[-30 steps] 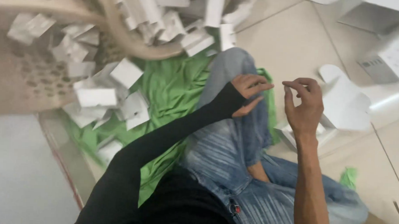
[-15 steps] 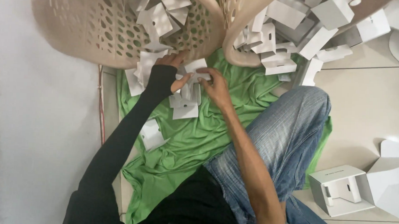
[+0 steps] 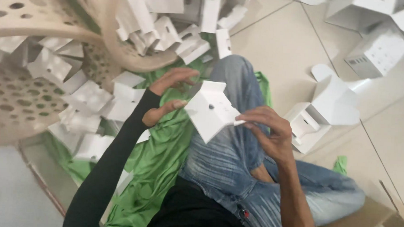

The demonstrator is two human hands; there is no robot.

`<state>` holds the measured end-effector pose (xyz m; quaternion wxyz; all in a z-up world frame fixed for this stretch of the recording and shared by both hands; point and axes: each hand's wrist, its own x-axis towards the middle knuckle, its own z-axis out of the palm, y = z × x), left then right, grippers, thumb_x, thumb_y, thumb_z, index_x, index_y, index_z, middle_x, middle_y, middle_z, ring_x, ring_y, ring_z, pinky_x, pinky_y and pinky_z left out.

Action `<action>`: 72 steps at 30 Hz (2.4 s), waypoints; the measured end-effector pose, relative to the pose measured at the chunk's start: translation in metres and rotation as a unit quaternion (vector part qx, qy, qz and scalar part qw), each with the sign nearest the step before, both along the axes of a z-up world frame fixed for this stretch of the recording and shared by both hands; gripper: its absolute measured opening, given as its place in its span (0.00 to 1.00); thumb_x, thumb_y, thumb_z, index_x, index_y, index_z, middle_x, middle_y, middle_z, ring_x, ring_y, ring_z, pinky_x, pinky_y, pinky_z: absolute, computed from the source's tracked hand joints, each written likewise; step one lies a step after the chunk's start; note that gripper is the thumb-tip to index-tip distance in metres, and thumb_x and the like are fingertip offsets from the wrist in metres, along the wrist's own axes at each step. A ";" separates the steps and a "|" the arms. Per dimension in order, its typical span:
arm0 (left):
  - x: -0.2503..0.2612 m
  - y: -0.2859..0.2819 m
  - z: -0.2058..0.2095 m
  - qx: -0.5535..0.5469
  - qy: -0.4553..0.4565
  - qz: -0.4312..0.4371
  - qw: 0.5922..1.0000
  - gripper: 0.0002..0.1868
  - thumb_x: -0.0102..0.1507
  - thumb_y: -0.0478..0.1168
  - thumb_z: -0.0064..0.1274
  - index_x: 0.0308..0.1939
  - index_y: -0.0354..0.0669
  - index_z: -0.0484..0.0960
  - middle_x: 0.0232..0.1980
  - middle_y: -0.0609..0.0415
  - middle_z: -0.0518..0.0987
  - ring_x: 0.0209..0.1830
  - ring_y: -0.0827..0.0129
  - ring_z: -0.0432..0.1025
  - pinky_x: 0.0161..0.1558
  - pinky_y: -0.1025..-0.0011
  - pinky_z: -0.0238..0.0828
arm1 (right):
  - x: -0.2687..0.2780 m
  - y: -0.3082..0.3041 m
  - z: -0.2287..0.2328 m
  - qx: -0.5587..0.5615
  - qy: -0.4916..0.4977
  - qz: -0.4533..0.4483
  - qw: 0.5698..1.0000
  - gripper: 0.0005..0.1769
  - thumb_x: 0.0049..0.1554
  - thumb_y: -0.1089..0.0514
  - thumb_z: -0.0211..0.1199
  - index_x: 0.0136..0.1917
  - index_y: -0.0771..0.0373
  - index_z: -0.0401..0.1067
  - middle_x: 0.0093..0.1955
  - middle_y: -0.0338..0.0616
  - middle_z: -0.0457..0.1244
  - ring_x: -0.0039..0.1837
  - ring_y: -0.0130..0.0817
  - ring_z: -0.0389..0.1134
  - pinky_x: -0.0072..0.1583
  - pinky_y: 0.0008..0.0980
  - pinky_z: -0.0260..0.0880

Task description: Unboxing small electronic items and sorting the accompanying literature and components.

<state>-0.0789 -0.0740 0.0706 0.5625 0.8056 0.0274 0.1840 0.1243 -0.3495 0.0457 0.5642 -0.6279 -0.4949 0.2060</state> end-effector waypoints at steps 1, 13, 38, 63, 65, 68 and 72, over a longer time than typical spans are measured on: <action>0.020 -0.007 -0.002 -0.102 -0.007 -0.022 0.994 0.32 0.67 0.49 0.54 0.75 0.47 0.70 0.73 0.48 0.71 0.61 0.64 0.73 0.60 0.67 0.70 | 0.006 -0.020 0.001 0.011 -0.007 -0.012 1.000 0.15 0.55 0.70 0.68 0.55 0.60 0.78 0.56 0.42 0.72 0.62 0.36 0.72 0.65 0.39 0.74; 0.195 -0.155 -0.104 -0.202 0.134 -0.389 0.889 0.44 0.60 0.40 0.66 0.78 0.44 0.64 0.73 0.45 0.73 0.63 0.63 0.75 0.57 0.66 0.78 | 0.034 -0.223 -0.052 0.065 0.125 -0.223 0.965 0.16 0.59 0.76 0.59 0.55 0.63 0.78 0.63 0.44 0.65 0.71 0.45 0.69 0.73 0.49 0.71; 0.315 -0.211 -0.142 0.092 0.158 -0.315 0.931 0.45 0.53 0.43 0.73 0.71 0.42 0.69 0.68 0.43 0.73 0.57 0.60 0.78 0.51 0.65 0.81 | 0.135 -0.239 -0.111 -0.266 0.096 -0.270 0.920 0.51 0.43 0.58 0.80 0.77 0.54 0.62 0.77 0.46 0.59 0.78 0.47 0.59 0.69 0.48 0.66; 0.309 -0.207 -0.145 0.068 0.115 -0.324 0.937 0.44 0.56 0.42 0.71 0.73 0.44 0.66 0.70 0.44 0.71 0.57 0.60 0.80 0.47 0.67 0.82 | 0.121 -0.243 -0.122 -0.207 0.093 -0.315 0.922 0.46 0.44 0.57 0.80 0.74 0.51 0.66 0.78 0.45 0.56 0.70 0.42 0.68 0.63 0.42 0.73; 0.307 -0.209 -0.141 0.089 0.121 -0.318 0.936 0.43 0.56 0.43 0.71 0.72 0.45 0.67 0.70 0.45 0.71 0.57 0.60 0.80 0.48 0.65 0.80 | 0.120 -0.244 -0.121 -0.236 0.079 -0.313 0.917 0.48 0.44 0.58 0.80 0.75 0.50 0.65 0.76 0.44 0.59 0.69 0.42 0.68 0.63 0.43 0.72; 0.311 -0.206 -0.150 0.095 0.116 -0.322 0.935 0.43 0.55 0.43 0.71 0.72 0.44 0.67 0.70 0.45 0.71 0.57 0.60 0.80 0.48 0.65 0.80 | 0.122 -0.244 -0.115 -0.223 0.067 -0.306 0.923 0.46 0.46 0.58 0.80 0.75 0.49 0.65 0.76 0.43 0.60 0.70 0.43 0.68 0.62 0.42 0.73; 0.311 -0.210 -0.151 0.156 0.098 -0.309 0.933 0.44 0.53 0.43 0.73 0.71 0.46 0.69 0.67 0.44 0.71 0.54 0.58 0.79 0.50 0.64 0.79 | 0.120 -0.238 -0.103 -0.233 0.041 -0.305 0.922 0.46 0.46 0.59 0.79 0.75 0.50 0.65 0.75 0.43 0.61 0.68 0.44 0.70 0.62 0.42 0.79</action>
